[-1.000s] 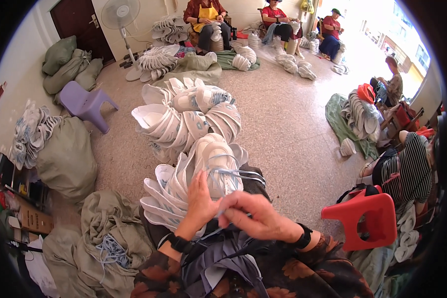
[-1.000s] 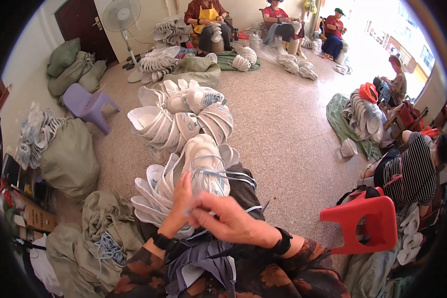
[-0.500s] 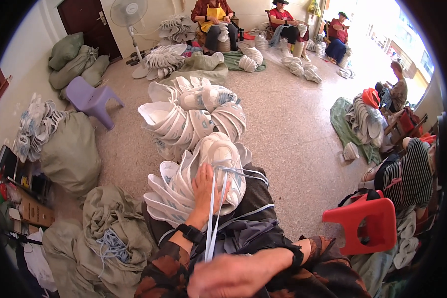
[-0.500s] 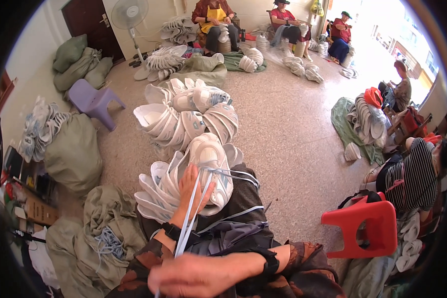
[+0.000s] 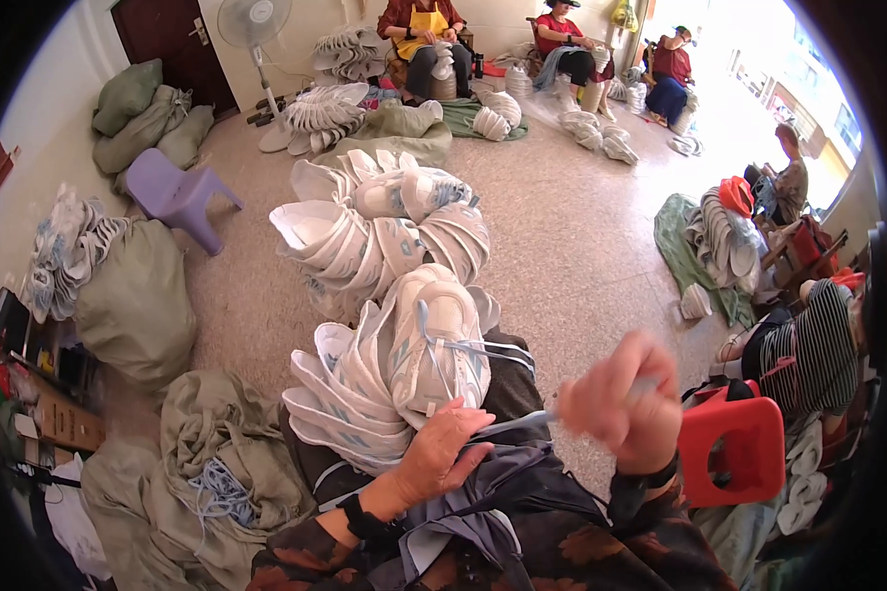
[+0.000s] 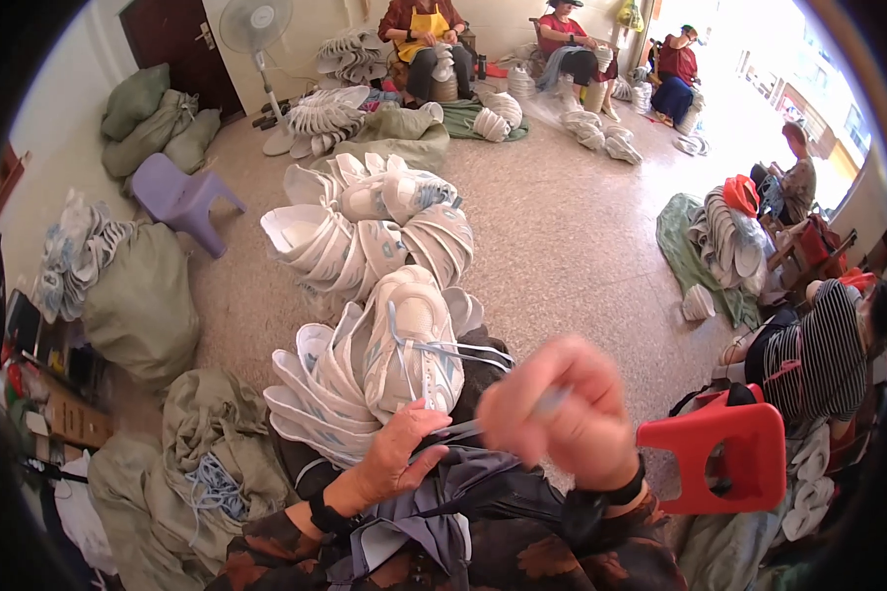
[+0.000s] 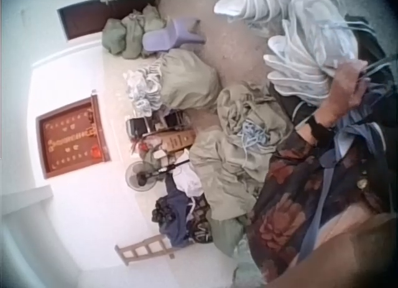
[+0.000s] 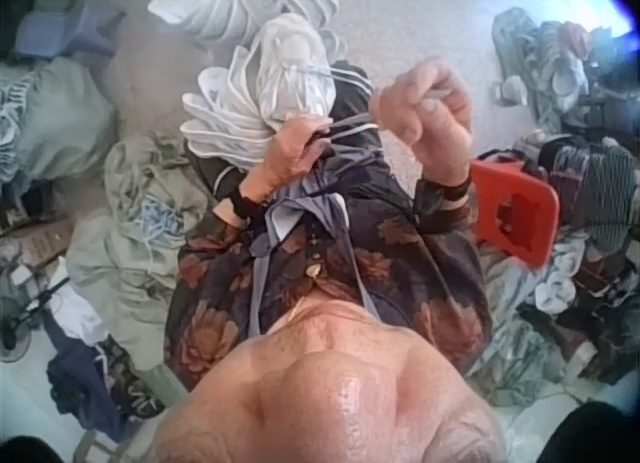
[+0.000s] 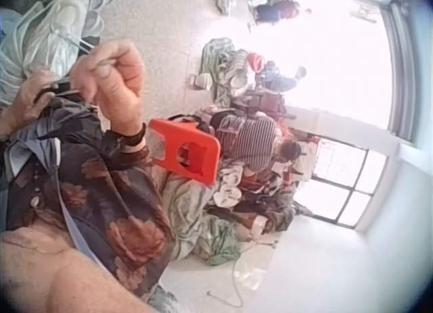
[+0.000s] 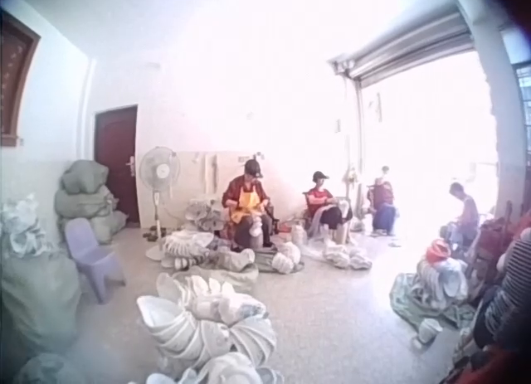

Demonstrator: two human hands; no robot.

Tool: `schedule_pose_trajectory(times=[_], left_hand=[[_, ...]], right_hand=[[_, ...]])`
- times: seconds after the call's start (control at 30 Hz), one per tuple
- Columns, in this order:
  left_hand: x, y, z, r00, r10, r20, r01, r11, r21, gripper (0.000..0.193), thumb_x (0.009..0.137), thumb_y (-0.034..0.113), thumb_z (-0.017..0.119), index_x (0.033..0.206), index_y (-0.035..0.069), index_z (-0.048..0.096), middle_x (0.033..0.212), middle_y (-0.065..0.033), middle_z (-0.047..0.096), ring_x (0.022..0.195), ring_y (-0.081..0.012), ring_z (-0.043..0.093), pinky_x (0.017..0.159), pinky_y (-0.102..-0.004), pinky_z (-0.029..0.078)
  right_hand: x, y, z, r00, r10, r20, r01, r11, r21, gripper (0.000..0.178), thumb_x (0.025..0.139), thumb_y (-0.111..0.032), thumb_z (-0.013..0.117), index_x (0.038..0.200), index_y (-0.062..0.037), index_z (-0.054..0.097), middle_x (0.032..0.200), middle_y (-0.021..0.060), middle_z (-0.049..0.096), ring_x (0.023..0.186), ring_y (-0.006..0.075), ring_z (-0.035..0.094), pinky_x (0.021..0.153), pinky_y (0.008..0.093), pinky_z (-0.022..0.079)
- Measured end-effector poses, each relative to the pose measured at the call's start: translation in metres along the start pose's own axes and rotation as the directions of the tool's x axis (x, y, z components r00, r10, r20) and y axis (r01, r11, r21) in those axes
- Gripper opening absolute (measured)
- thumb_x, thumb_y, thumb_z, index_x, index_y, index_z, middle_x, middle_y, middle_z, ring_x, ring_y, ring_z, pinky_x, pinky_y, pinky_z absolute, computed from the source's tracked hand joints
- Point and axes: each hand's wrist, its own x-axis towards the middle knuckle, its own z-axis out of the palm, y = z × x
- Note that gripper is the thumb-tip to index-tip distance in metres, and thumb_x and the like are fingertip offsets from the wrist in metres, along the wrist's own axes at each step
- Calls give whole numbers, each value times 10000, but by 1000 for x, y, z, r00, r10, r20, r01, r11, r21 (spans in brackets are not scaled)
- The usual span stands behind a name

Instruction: Inserting and threading blue shoelaces through the eyelets of a sneaker.

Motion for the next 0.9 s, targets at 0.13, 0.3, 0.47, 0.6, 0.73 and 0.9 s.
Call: schedule_pose_trajectory(times=[0.13, 0.3, 0.47, 0.6, 0.73, 0.9], left_hand=[[1, -19, 9, 999, 12, -31, -12, 1000, 23, 207, 859, -27, 657, 1060, 9, 618, 932, -144, 624, 906, -349, 626, 1021, -507, 480], [8, -21, 9, 999, 21, -26, -20, 1000, 13, 181, 842, -67, 634, 1009, -3, 612, 868, -158, 595, 848, -380, 614, 1003, -510, 492], [5, -29, 9, 1000, -20, -5, 21, 999, 36, 167, 839, -23, 653, 996, 2, 605, 907, -153, 608, 884, -354, 617, 1024, -511, 460], [7, -41, 7, 997, -81, 4, 79, 985, 156, 143, 857, 11, 641, 995, 8, 603, 954, -140, 610, 950, -339, 605, 1056, -522, 403], [5, -50, 6, 990, -144, -10, 144, 986, 83, 124, 872, 23, 616, 995, 13, 603, 974, -125, 605, 994, -340, 587, 1070, -537, 368], [5, -55, 9, 989, -142, 32, 140, 989, 54, 153, 872, 14, 602, 1024, 4, 590, 988, -137, 595, 1006, -353, 579, 1069, -545, 375]], right_hand=[[3, 17, -51, 961, 65, -269, -96, 990, -100, 111, 995, -98, 552, 1019, 7, 579, 818, 97, 642, 703, 148, 591, 698, 323, 498], [5, 75, -95, 915, 337, -224, -388, 578, -718, 130, 975, -93, 577, 1002, 22, 632, 852, 103, 660, 771, 213, 639, 739, 365, 510], [50, 123, -101, 965, 260, 41, -23, 239, -971, 126, 920, -78, 616, 1012, -1, 657, 900, 166, 643, 815, 335, 654, 713, 400, 510], [72, 162, -104, 951, 285, 117, 117, 18, -993, 100, 862, -104, 636, 903, -16, 659, 870, 158, 627, 836, 375, 642, 716, 471, 504], [83, 183, -102, 919, 342, 195, 238, -90, -967, 66, 840, -82, 619, 841, -16, 625, 850, 167, 634, 818, 382, 646, 710, 469, 511], [104, 196, -99, 904, 399, 154, 225, -137, -965, 54, 841, -78, 602, 837, -25, 594, 799, 164, 620, 776, 404, 624, 679, 496, 486]])
